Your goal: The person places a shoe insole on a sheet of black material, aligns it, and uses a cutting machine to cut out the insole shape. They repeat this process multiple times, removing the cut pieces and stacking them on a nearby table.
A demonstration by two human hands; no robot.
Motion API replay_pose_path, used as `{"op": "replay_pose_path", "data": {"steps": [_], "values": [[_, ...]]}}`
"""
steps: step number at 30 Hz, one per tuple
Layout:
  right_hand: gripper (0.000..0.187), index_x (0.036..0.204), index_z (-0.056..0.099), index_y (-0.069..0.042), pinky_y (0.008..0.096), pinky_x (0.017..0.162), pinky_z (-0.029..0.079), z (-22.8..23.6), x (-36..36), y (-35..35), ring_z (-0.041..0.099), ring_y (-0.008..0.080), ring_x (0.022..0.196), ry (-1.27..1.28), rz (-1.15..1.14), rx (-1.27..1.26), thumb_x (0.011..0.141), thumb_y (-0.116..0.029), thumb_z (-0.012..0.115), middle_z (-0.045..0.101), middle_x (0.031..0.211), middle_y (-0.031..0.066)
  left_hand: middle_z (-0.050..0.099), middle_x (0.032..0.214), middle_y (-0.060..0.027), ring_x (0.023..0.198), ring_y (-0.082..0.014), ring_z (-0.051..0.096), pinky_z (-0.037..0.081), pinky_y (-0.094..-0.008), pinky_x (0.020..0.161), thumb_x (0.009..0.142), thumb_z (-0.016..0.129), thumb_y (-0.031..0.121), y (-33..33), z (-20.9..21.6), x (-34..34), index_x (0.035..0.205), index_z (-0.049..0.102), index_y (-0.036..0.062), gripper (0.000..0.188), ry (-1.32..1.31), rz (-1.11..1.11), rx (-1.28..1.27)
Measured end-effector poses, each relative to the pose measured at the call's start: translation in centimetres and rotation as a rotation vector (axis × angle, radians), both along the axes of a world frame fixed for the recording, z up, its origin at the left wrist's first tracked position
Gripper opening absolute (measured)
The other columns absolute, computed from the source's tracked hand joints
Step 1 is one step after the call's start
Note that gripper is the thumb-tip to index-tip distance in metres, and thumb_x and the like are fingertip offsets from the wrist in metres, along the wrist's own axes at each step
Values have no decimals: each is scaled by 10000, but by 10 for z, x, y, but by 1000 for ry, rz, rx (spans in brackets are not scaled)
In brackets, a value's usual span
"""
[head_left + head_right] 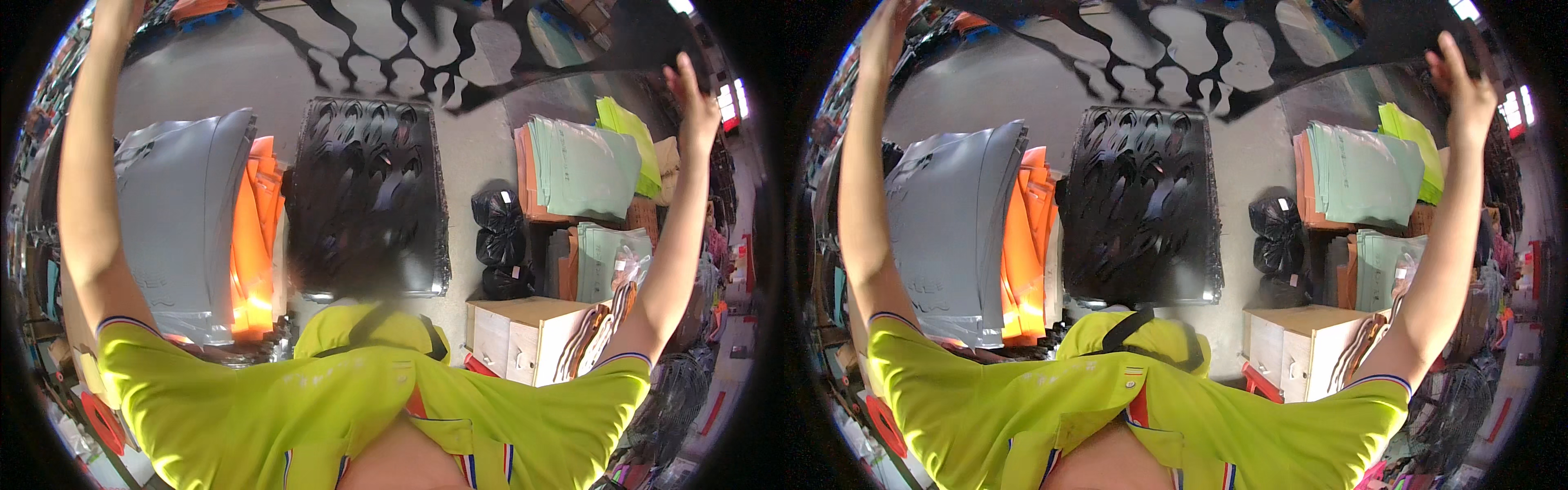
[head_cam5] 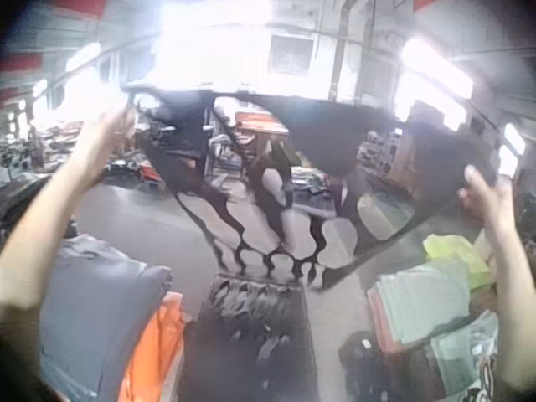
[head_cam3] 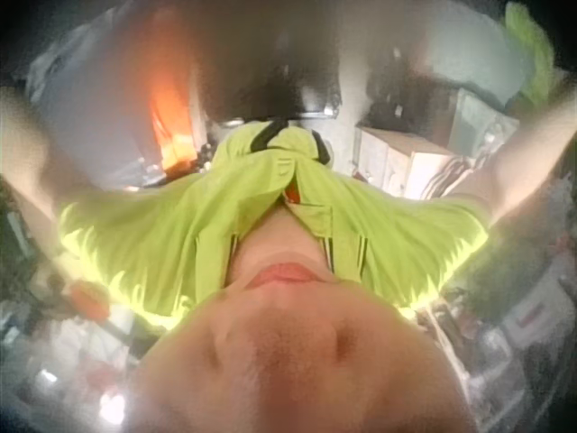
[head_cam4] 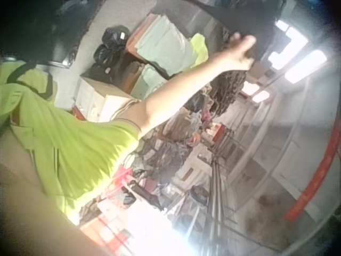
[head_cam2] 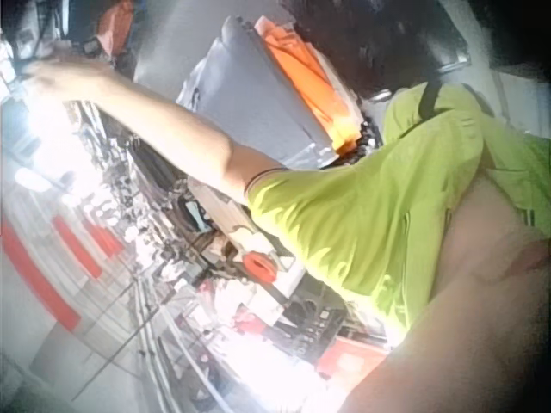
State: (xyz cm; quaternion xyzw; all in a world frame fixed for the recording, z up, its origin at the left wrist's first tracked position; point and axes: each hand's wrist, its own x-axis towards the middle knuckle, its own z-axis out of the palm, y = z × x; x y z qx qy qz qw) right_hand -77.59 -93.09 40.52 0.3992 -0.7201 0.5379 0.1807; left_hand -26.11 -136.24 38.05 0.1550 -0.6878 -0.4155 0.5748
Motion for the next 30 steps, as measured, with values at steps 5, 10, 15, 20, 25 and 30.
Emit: {"op": "replay_pose_path", "data": {"steps": [5,10,15,20,25,30], "values": [[248,1071,727,-62,340,982,482,-159,51,15,653,191,1042,-238,296,223,912,-250,691,720,1085,102,688,984,-69,936,-153,657,522,-297,854,923,700,159,44,-197,62,1152,634,-7,290,-329,292,-37],[502,1045,747,-80,351,979,497,-388,91,20,656,261,1075,-119,345,522,662,199,581,701,1106,124,652,814,-77,766,-270,616,491,-364,714,687,785,-2,120,-391,83,859,724,77,199,-773,-9,-199],[372,1016,746,-110,355,923,523,-542,114,38,656,304,1046,-304,222,870,694,70,695,693,1102,131,635,807,-103,753,-299,621,513,-381,754,739,750,1,169,-530,77,889,707,71,171,-1115,-203,36],[304,1024,743,-100,393,920,522,-583,118,73,647,332,1038,-222,231,998,749,11,678,675,1134,145,622,823,-137,790,-299,628,518,-369,701,756,722,-32,168,-579,96,888,679,50,162,-1061,-99,287],[211,926,718,-34,376,884,518,-533,75,-5,666,320,948,-242,192,836,760,8,596,696,951,155,695,842,-87,807,-179,672,529,-321,746,837,549,-34,82,-512,35,905,675,12,150,-953,24,296],[170,994,748,-53,353,777,555,-407,1,-111,718,263,852,90,19,624,836,-39,688,727,931,163,685,811,-45,757,-100,604,487,-263,719,880,683,123,-45,-405,-28,926,705,29,107,-673,311,172]]}}
